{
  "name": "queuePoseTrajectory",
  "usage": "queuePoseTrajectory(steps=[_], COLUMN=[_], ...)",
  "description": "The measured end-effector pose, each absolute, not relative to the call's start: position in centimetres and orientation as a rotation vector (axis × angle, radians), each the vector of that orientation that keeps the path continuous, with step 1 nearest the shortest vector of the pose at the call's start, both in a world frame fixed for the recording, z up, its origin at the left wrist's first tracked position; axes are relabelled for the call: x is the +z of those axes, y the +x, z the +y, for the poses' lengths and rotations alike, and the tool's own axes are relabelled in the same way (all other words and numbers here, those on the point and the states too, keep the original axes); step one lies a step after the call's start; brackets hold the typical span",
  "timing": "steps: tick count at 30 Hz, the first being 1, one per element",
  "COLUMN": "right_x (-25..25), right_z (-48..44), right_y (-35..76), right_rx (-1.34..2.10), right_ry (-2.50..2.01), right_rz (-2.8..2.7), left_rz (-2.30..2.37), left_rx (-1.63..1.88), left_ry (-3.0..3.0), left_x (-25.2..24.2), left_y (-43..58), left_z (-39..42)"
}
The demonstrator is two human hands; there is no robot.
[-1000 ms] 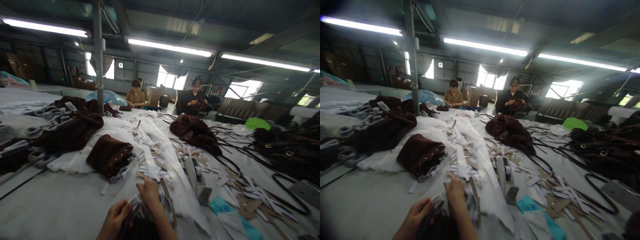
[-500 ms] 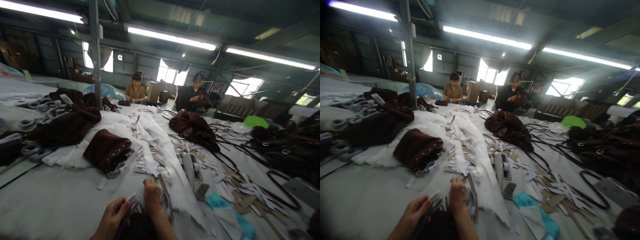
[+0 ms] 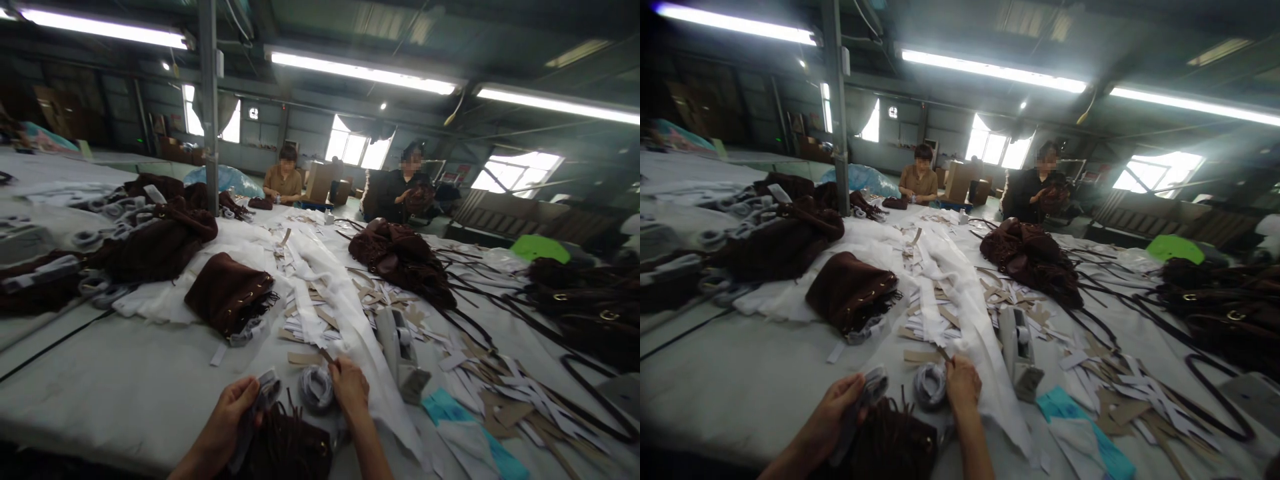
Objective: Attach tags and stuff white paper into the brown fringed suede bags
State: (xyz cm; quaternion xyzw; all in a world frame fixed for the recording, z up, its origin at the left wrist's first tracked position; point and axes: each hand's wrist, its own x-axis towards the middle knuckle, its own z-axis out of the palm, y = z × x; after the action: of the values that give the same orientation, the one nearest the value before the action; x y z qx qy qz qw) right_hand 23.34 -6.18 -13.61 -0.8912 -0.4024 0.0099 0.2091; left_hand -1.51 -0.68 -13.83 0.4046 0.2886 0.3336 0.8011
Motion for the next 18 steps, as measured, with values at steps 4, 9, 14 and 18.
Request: queuePoseTrajectory(steps=[4, 9, 14, 18], right_x=[-11.5, -8.5, -9.1, -9.7], right_z=[-6.2, -7.7, -9.4, -9.7], right_y=[21.8, 16.9, 11.5, 9.8], right_rx=[-0.037, 0.326, 0.576, 0.487], right_ry=[-2.237, -1.798, -1.816, -1.892], right_rz=[-1.069, -1.03, -1.143, -1.16], left_rz=[0.587, 0.57, 0.554, 0.598], left_rx=[0.713, 0.716, 0.75, 0.777], left_ry=[0.755, 0.744, 0.766, 0.864], left_x=[-13.7, -13.6, -13.7, -14.0], left_y=[-1.6, -1.6, -1.3, -1.2], left_z=[-0.1, -0.2, -0.9, -1.2])
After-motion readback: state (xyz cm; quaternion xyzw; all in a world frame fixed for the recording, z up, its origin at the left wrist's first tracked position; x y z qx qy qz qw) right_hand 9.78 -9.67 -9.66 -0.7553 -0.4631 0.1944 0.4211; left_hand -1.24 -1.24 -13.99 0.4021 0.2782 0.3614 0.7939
